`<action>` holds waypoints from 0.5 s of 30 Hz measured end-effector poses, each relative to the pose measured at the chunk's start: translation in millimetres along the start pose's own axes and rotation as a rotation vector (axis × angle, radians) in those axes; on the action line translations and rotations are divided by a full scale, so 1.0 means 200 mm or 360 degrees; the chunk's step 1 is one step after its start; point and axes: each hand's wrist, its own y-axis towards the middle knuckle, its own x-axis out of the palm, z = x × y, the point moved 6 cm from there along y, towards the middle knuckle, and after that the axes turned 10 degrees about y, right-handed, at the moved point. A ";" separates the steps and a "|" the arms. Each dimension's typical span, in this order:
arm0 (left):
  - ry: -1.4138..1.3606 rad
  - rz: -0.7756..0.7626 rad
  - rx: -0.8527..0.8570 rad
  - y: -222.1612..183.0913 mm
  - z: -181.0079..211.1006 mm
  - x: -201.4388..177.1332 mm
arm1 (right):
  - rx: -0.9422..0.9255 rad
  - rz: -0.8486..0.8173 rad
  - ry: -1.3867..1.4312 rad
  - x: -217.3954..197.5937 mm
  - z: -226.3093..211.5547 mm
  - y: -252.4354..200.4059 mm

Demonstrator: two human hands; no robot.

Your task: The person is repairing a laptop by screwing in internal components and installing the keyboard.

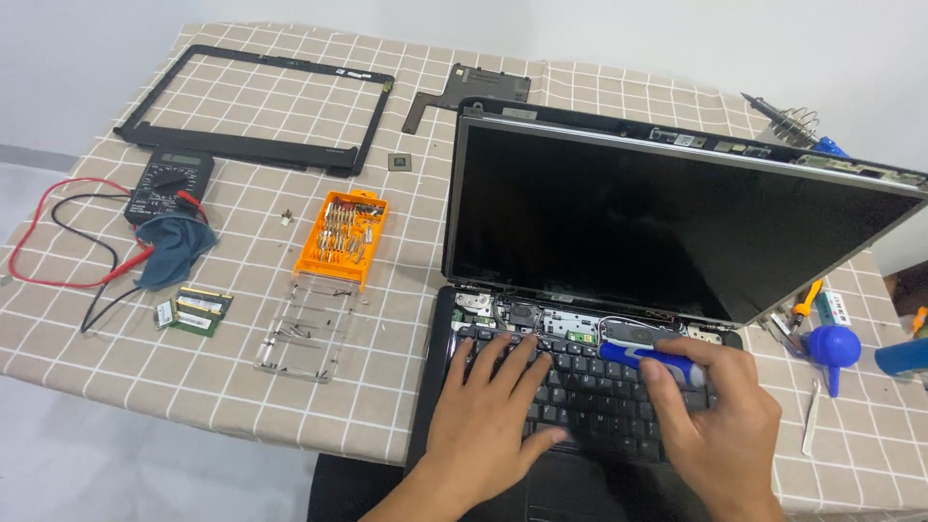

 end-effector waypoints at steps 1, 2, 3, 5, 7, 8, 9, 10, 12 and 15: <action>0.0000 0.0001 -0.0002 0.00 0.00 0.00 | -0.0002 -0.0002 0.0001 0.00 0.00 0.01; 0.0000 -0.0012 -0.0001 0.00 0.00 0.00 | 0.0003 -0.0058 -0.0057 0.02 0.00 0.02; 0.0002 -0.0023 0.0001 0.00 0.00 0.00 | 0.0007 -0.0113 -0.0115 0.03 0.00 0.03; 0.0011 -0.0010 -0.0003 0.01 0.00 0.00 | 0.0024 -0.0136 -0.0159 0.05 0.00 0.04; 0.0018 0.0003 -0.0002 0.01 -0.01 0.00 | 0.0044 -0.0156 -0.0206 0.06 0.00 0.04; 0.0030 0.0007 -0.0007 0.02 -0.01 -0.01 | -0.0046 -0.0135 -0.0181 0.06 -0.02 0.05; 0.0041 0.0008 -0.0012 0.02 -0.01 -0.01 | -0.0134 -0.0116 -0.0157 0.06 -0.04 0.05; 0.0039 0.0009 -0.0008 0.03 -0.01 -0.01 | -0.0133 -0.0114 -0.0160 0.05 -0.04 0.06; 0.0007 -0.0032 -0.0021 0.04 -0.01 -0.01 | -0.0097 -0.0190 -0.0193 0.06 -0.04 0.07; 0.0028 -0.0004 -0.0020 0.04 -0.02 0.01 | -0.0244 -0.0200 -0.0167 0.06 -0.10 0.09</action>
